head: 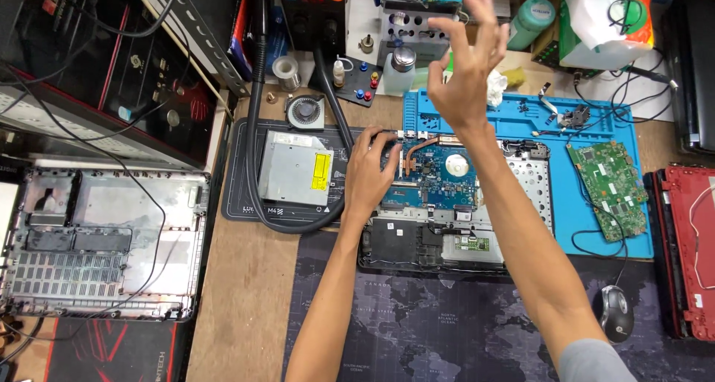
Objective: Disassembling and repairing internal laptop components using a screwdriver and tweezers
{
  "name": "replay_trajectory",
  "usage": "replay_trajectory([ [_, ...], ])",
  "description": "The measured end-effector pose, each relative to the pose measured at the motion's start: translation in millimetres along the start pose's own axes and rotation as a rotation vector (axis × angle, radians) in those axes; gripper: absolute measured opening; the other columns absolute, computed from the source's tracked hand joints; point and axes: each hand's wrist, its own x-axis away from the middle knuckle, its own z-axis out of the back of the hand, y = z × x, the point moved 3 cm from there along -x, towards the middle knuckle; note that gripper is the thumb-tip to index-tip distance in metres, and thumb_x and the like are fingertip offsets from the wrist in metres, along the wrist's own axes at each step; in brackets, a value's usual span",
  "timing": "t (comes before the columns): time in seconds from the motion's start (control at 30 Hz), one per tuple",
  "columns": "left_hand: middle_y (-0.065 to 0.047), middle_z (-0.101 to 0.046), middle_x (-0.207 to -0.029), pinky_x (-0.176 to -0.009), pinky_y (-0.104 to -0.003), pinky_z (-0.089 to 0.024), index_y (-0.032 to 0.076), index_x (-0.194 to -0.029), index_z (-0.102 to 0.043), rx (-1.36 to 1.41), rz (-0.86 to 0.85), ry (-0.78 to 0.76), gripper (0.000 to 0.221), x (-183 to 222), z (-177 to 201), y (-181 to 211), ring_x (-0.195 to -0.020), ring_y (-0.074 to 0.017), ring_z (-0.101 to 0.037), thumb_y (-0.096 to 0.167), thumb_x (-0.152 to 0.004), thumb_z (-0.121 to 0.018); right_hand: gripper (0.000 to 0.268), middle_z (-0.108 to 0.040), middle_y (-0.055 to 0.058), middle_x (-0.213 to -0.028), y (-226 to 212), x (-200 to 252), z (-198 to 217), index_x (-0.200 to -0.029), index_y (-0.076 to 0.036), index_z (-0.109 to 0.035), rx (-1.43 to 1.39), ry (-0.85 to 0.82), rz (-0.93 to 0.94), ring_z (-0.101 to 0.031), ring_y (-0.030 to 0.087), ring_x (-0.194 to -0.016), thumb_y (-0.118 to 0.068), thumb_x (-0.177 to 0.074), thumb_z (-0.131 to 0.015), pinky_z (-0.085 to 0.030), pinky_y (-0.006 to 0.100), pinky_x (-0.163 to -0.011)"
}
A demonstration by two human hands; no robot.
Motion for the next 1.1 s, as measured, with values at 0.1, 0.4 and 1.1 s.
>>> replay_trajectory([
  [0.1,-0.014,-0.056,-0.126,-0.102,-0.045,-0.047,0.006,-0.115,-0.065,0.011,-0.005,0.013,0.022,0,1,1,-0.125,-0.0326,-0.056,0.022,-0.102,-0.055,0.027,-0.027,0.022,-0.16,13,-4,2,-0.124,-0.018,-0.073,0.184,-0.127,0.026,-0.02,0.047,-0.151,-0.007,-0.101,-0.083,-0.004,0.076,-0.116],
  [0.4,-0.013,-0.056,-0.126,-0.099,-0.047,-0.049,0.006,-0.116,-0.066,0.004,-0.022,0.004,0.027,1,-3,-3,-0.122,-0.0328,-0.056,0.026,-0.105,-0.052,0.018,-0.054,0.009,-0.153,29,-22,-15,-0.096,-0.021,-0.078,0.28,0.013,0.202,-0.036,0.038,-0.146,-0.02,-0.099,-0.095,-0.005,0.065,-0.116],
  [1.1,-0.015,-0.057,-0.13,-0.111,-0.05,-0.039,0.012,-0.119,-0.066,-0.021,0.033,-0.043,0.019,6,1,13,-0.136,-0.0398,-0.048,0.024,-0.108,-0.056,0.039,-0.042,-0.001,-0.07,57,115,144,-0.131,-0.019,-0.055,-0.851,-0.246,-0.95,-0.031,0.003,-0.046,-0.045,-0.111,-0.036,-0.025,0.017,-0.038],
])
